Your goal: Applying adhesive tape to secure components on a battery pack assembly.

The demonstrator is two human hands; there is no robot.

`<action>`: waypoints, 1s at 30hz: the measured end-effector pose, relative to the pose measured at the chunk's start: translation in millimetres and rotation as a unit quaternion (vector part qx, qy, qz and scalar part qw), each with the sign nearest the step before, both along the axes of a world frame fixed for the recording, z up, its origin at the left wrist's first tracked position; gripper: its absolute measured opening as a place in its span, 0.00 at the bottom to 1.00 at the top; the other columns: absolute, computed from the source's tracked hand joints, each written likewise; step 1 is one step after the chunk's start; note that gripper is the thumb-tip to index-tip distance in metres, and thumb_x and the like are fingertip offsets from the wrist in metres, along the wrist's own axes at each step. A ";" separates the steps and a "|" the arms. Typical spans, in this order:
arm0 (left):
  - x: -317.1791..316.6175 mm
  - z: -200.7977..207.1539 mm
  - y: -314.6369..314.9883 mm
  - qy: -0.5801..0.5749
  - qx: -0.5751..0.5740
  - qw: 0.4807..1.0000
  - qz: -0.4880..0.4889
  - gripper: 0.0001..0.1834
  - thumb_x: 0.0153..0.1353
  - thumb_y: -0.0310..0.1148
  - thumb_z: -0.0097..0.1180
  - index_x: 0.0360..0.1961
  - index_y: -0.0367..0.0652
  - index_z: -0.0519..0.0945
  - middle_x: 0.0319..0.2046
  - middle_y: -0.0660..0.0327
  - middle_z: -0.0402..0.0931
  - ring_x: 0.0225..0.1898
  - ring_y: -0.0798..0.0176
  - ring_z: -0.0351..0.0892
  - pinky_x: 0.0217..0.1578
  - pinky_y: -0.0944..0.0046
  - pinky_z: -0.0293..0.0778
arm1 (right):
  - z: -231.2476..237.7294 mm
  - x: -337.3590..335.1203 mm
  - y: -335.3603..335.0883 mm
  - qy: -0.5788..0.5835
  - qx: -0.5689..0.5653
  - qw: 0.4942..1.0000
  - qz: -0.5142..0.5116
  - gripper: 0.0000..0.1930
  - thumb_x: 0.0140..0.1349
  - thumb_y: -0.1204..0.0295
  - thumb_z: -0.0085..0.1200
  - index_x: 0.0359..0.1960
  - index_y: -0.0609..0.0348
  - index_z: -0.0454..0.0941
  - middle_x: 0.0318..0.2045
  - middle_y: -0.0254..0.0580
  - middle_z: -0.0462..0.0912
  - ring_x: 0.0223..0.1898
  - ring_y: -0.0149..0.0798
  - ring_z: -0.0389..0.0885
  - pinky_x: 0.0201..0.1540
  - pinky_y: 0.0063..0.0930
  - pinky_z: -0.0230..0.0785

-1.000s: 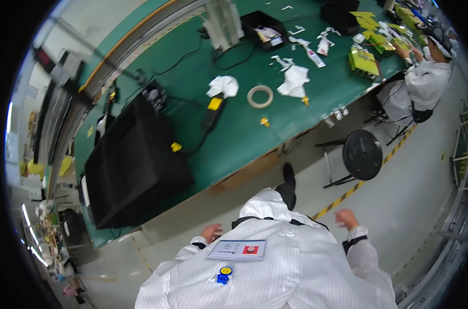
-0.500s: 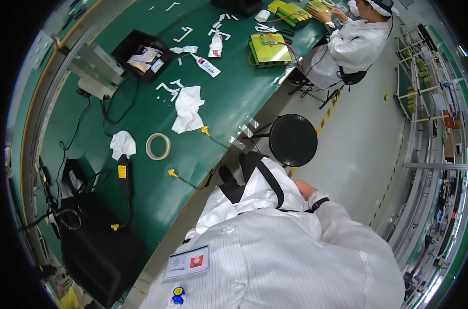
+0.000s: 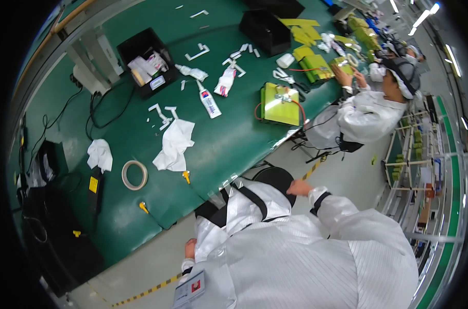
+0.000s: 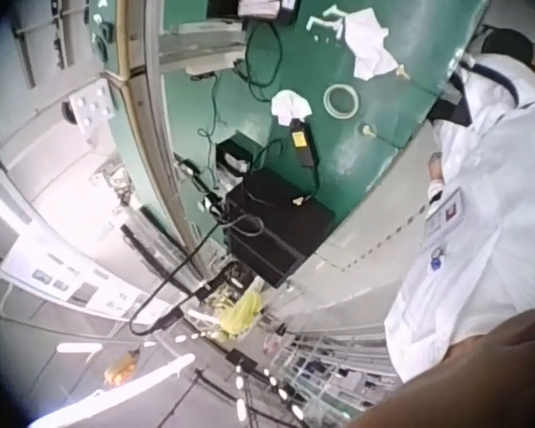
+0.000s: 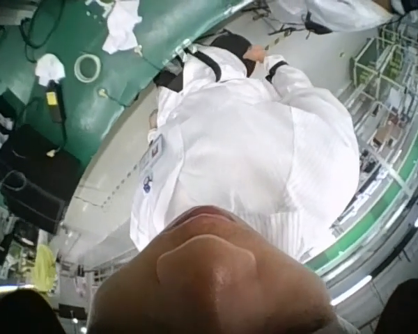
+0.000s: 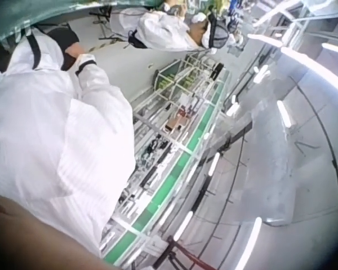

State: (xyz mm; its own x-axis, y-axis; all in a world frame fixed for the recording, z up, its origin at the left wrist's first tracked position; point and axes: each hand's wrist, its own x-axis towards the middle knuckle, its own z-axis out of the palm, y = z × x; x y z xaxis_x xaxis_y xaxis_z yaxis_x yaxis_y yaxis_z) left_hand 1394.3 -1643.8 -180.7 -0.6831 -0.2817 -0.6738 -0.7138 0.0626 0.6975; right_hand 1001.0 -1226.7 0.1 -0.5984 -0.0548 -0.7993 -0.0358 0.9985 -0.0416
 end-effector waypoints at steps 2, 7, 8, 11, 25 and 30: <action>21.4 -17.0 23.4 -0.029 0.111 0.988 0.105 0.11 0.59 0.30 0.52 0.32 0.34 0.84 0.32 0.49 0.84 0.36 0.56 0.84 0.43 0.59 0.78 | 6.6 -28.4 -17.3 0.009 -0.058 0.998 -0.008 0.17 0.48 0.58 0.63 0.33 0.59 0.86 0.34 0.51 0.87 0.39 0.55 0.84 0.46 0.41 0.76; 16.5 -0.2 66.3 -0.006 -0.015 0.998 0.069 0.09 0.55 0.28 0.54 0.30 0.36 0.86 0.29 0.56 0.84 0.32 0.58 0.82 0.39 0.54 0.79 | 49.6 -58.1 -60.2 -0.077 -0.175 0.980 -0.053 0.16 0.55 0.62 0.62 0.39 0.61 0.83 0.31 0.45 0.86 0.33 0.38 0.83 0.34 0.34 0.74; -5.6 13.3 71.9 -0.073 0.025 0.990 0.122 0.09 0.55 0.29 0.55 0.29 0.37 0.85 0.28 0.56 0.83 0.32 0.58 0.82 0.37 0.52 0.78 | 56.9 -59.9 -62.4 -0.066 -0.178 0.981 -0.050 0.16 0.55 0.62 0.62 0.39 0.61 0.83 0.31 0.45 0.86 0.33 0.38 0.83 0.34 0.34 0.74; -9.6 12.9 72.5 -0.120 0.084 0.967 0.208 0.09 0.56 0.33 0.55 0.35 0.41 0.83 0.33 0.59 0.82 0.36 0.58 0.81 0.40 0.51 0.76 | 80.7 -44.2 -78.2 0.017 -0.201 0.977 0.076 0.14 0.56 0.63 0.61 0.38 0.60 0.83 0.31 0.42 0.86 0.33 0.38 0.83 0.37 0.32 0.74; -103.3 52.9 116.0 -0.047 0.137 0.963 0.228 0.23 0.59 0.47 0.58 0.54 0.51 0.77 0.43 0.66 0.82 0.41 0.63 0.79 0.37 0.53 0.71 | 116.1 -86.5 -59.8 -0.099 -0.154 0.940 0.289 0.18 0.52 0.58 0.59 0.38 0.58 0.85 0.34 0.49 0.87 0.38 0.50 0.84 0.44 0.41 0.75; -113.5 44.4 126.4 -0.039 0.137 0.941 0.307 0.22 0.61 0.45 0.57 0.54 0.50 0.77 0.44 0.65 0.82 0.44 0.63 0.80 0.41 0.53 0.72 | 110.5 -126.4 -95.9 -0.027 -0.227 0.878 0.421 0.12 0.57 0.64 0.57 0.32 0.61 0.83 0.28 0.49 0.84 0.30 0.48 0.84 0.36 0.39 0.75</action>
State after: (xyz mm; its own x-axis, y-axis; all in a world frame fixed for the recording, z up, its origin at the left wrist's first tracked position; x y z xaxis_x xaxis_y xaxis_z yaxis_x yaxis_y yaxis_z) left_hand 1280.8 -1517.4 -136.3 -0.3928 -0.4154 -0.8204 -0.6068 -0.5533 0.5707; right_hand 874.6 -1322.6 110.6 -0.1545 -0.7797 -0.6069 -0.7390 0.4989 -0.4528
